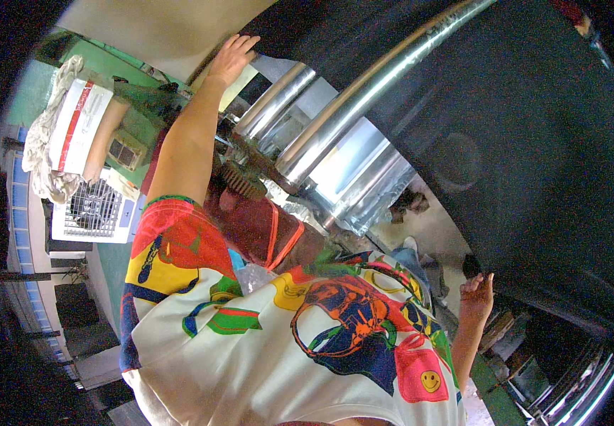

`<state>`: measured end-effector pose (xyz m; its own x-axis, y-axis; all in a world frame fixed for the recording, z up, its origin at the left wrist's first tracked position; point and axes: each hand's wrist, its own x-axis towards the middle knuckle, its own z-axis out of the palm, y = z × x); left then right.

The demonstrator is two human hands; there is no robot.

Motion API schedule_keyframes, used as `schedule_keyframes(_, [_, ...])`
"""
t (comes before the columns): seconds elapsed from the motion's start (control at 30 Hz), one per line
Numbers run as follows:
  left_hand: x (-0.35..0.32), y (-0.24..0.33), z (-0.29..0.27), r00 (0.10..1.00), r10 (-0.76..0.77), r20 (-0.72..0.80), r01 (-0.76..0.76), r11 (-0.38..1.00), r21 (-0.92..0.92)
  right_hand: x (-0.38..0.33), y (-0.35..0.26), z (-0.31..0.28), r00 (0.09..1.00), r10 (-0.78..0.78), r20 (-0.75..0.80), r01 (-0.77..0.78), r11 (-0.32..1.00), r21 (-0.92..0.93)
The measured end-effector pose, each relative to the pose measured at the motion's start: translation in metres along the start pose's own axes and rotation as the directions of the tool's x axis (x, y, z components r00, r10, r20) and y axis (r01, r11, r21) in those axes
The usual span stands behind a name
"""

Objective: The person feeds a black fabric sheet into a roller machine, guiding it with both hands to ensure smooth passage. The person then reaches down and picks up a white bucket containing a white substance.

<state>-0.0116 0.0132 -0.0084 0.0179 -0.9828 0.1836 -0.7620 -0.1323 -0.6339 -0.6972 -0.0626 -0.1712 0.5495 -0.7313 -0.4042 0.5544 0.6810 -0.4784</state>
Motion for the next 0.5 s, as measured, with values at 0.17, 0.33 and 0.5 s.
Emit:
schedule_keyframes(0.17, [0.002,-0.004,0.017,0.995,-0.029,-0.101,0.036,0.997,0.070,0.001,-0.001,0.003,0.994,-0.031,-0.108,0.028,0.999,-0.033])
schedule_keyframes(0.33, [0.003,-0.002,-0.004,0.992,-0.018,-0.128,0.031,0.995,0.099,0.001,-0.002,-0.001,0.991,-0.039,-0.125,0.039,0.999,-0.002])
schedule_keyframes(0.5, [0.004,-0.007,0.007,0.990,0.007,-0.139,0.003,0.997,0.075,-0.004,-0.001,-0.001,0.997,-0.064,-0.044,0.064,0.998,-0.008])
